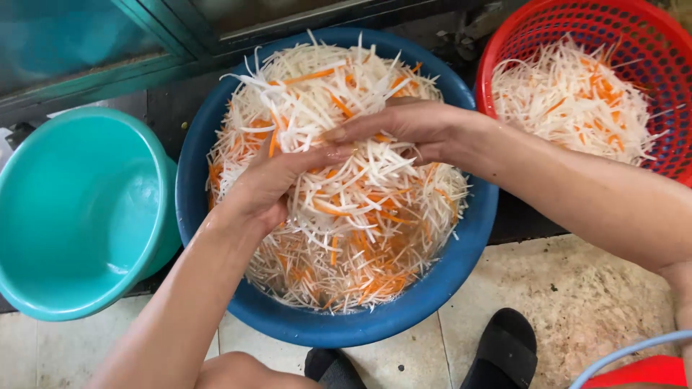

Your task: The person is washing shredded carrots and radish in a large blue basin and transferring them to a red colander to drain.

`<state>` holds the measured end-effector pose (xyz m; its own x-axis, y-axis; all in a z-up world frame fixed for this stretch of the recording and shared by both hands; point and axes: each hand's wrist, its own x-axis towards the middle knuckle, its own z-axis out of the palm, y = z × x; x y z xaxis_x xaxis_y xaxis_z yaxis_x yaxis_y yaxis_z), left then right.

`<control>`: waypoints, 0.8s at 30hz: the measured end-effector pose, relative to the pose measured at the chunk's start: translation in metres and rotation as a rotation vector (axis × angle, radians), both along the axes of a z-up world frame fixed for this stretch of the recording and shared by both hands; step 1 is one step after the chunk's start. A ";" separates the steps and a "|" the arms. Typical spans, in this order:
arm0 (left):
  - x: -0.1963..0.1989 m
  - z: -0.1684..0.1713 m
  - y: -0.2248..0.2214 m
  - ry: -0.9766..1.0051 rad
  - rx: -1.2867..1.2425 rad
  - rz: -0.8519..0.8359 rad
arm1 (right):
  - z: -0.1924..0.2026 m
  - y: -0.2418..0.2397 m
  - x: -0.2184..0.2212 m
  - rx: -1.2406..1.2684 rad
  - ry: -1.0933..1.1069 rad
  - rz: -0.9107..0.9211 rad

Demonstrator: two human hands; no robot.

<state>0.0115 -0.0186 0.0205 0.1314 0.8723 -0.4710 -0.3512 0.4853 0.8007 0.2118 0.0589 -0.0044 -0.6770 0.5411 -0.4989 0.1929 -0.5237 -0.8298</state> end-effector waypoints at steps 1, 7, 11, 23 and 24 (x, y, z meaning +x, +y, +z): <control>0.007 0.009 0.000 -0.001 0.009 -0.006 | 0.004 0.001 0.006 0.009 -0.001 -0.006; 0.065 0.055 0.019 0.069 0.085 -0.058 | 0.042 0.010 0.068 -0.100 0.145 -0.137; 0.130 0.072 0.055 -0.018 0.286 -0.327 | 0.050 0.022 0.149 0.051 0.002 -0.319; 0.348 -0.096 0.144 -0.350 0.323 -0.464 | -0.023 0.047 0.341 0.162 -0.434 -0.424; 0.360 -0.117 0.148 -0.361 0.239 -0.438 | -0.030 0.053 0.353 0.173 -0.469 -0.431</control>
